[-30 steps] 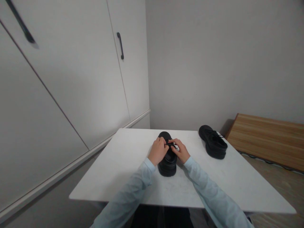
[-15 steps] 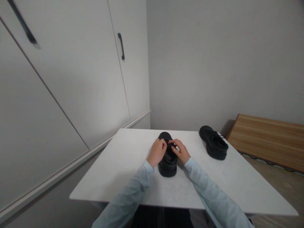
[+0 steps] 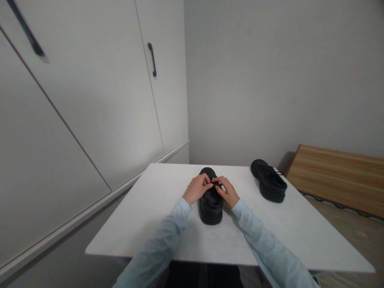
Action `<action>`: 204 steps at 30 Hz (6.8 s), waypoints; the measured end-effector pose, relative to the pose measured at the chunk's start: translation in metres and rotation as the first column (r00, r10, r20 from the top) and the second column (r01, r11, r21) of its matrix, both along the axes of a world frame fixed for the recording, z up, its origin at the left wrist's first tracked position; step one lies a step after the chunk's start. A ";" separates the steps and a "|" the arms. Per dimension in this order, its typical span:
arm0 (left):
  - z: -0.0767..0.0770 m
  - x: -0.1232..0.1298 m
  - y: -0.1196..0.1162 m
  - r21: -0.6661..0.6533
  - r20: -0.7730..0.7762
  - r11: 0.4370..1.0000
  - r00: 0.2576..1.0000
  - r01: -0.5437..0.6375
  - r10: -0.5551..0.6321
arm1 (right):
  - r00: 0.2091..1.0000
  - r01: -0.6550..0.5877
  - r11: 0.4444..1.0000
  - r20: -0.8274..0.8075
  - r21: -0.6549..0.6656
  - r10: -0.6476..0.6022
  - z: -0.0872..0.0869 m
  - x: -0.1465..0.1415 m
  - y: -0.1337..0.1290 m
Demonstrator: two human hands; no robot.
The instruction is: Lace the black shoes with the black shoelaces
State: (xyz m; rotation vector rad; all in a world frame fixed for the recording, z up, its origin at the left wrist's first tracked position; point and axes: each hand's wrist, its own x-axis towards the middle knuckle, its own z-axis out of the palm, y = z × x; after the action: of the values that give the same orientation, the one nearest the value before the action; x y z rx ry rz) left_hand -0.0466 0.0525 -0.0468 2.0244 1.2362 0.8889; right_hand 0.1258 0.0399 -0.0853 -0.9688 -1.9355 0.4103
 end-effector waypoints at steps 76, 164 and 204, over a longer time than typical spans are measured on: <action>-0.002 -0.002 -0.011 0.240 0.145 0.971 0.989 0.002 -0.038 | 0.864 -0.086 0.988 -0.504 -0.131 0.008 0.001 -0.011 -0.006; -0.002 -0.003 -0.015 0.212 0.251 0.977 0.968 -0.038 -0.016 | 0.926 0.085 0.958 -0.334 -0.274 -0.178 0.012 -0.006 -0.007; -0.006 -0.004 -0.011 0.243 0.197 0.967 0.980 -0.069 0.020 | 0.942 0.146 0.940 -0.246 -0.310 -0.227 0.005 0.008 0.006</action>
State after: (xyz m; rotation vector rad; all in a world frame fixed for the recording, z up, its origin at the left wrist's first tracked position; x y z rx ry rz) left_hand -0.0511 0.0418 -0.0530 2.0473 1.1115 1.2871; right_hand 0.1337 0.0460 -0.0803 -1.2026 -1.5378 0.6921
